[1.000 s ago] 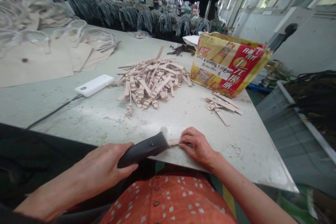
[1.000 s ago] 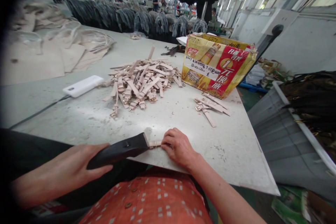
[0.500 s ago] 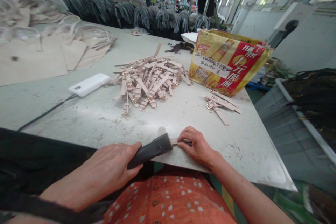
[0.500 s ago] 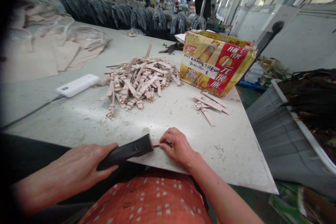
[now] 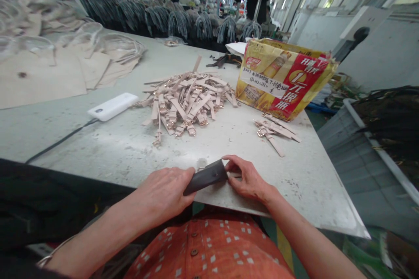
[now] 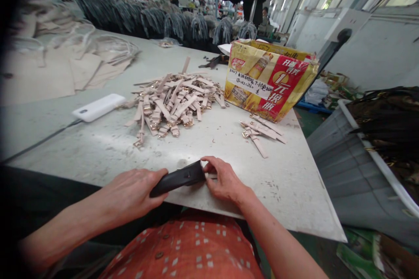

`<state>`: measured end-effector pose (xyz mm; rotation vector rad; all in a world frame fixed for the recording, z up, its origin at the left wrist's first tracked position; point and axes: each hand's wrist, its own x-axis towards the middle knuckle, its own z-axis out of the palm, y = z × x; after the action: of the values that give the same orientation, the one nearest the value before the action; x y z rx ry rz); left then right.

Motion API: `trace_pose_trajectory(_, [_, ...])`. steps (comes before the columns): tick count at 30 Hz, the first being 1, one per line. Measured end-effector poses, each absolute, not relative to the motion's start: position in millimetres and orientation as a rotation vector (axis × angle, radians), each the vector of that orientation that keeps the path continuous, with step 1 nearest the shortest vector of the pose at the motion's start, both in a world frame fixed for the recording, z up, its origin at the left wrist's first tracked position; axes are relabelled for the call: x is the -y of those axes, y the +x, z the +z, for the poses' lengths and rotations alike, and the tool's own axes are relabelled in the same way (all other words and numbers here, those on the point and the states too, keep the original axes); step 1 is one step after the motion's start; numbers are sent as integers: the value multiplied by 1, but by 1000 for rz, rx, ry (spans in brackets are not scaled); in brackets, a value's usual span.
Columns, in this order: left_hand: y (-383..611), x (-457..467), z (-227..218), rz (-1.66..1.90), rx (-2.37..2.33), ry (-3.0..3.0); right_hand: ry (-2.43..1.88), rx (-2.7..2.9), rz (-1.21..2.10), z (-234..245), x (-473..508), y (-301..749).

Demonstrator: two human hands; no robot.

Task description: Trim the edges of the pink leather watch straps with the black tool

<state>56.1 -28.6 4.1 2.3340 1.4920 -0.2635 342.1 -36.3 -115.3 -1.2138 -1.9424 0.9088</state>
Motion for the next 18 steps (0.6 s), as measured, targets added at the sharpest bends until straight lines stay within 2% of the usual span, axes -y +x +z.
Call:
trace_pose_trajectory(3, [53,23,7,-385,-1509,2276,-1211,1930,895,-119,36,340])
trace_pose_trajectory(8, [25,12,10,-251,-1595,2172,-1188,1934,846,-124,38,339])
trace_pose_trajectory(18, [13,18,0,-282,-1490,2144,-1171,1970,852,-120,39,339])
